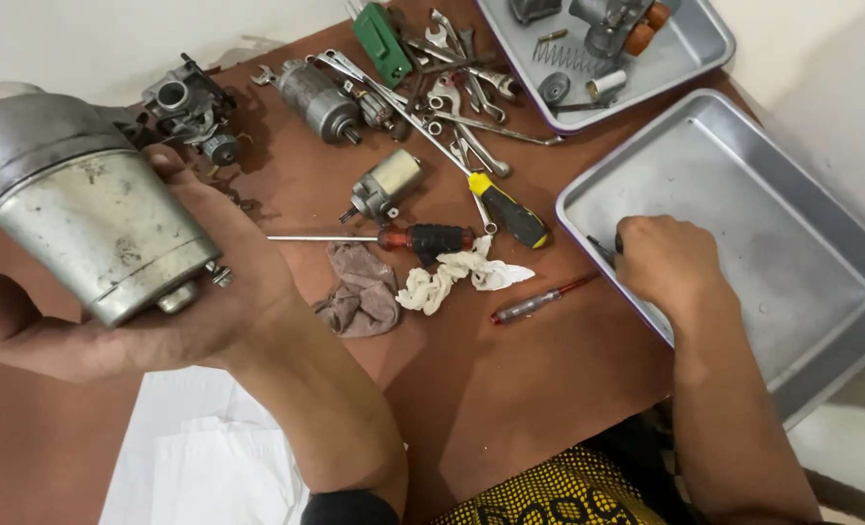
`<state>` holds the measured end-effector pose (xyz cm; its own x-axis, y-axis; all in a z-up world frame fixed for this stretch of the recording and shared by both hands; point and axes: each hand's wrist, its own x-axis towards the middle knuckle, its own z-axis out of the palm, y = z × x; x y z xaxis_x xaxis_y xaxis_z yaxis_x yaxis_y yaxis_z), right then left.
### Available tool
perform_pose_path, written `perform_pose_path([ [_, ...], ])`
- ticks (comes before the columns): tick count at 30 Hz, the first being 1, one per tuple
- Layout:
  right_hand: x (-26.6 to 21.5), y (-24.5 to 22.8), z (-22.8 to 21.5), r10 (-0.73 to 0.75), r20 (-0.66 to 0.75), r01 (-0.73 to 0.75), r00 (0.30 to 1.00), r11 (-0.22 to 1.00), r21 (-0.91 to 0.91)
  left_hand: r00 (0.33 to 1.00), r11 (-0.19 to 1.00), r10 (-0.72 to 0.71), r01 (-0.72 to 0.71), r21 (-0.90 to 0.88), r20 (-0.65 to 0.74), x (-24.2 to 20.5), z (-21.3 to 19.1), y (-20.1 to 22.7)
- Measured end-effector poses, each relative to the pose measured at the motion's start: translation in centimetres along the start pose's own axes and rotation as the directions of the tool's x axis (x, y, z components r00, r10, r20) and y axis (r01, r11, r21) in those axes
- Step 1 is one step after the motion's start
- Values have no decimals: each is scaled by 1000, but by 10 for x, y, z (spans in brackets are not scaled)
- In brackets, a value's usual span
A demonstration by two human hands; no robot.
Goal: The person holds a cylindrical metal motor and rotates it to inspect the exterior. They use a small metal tool to probe the motor's shaft and body, then wipe the surface with a cloth. The person continues to manipulate the motor, turning it over and checking different sides.
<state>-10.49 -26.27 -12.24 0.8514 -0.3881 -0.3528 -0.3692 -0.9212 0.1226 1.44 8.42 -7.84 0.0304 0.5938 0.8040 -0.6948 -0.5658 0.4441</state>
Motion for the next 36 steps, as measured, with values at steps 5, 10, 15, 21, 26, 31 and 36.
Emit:
perform_pose_path([
  [5, -4, -2, -7, -27, -23, 27, 999, 1000, 4, 993, 924, -94, 114, -365, 71, 10, -1, 13],
  [10, -27, -4, -12, -125, -374, 144, 919, 989, 23, 996, 903, -57, 80, -421, 69, 12, -2, 4],
  [15, -39, -43, -9, -431, -211, 460, 878, 881, 113, 984, 964, -109, 138, -226, 138, 16, 5, 22],
  [21, -17, -55, 21, -471, -188, 479, 862, 878, -6, 993, 943, 10, -49, 330, 121, 21, 7, 42],
  [26, 4, -59, -19, -442, -243, 459, 864, 888, 16, 954, 897, -261, 297, -328, 150, 18, 8, 31],
  [31, 45, -74, -45, -391, -322, 421, 862, 907, 25, 971, 967, -203, 219, -132, 124, 18, 10, 27],
  [36, 89, -91, -53, -435, -187, 448, 881, 893, 32, 952, 911, -267, 299, -284, 147, 18, 13, 30],
])
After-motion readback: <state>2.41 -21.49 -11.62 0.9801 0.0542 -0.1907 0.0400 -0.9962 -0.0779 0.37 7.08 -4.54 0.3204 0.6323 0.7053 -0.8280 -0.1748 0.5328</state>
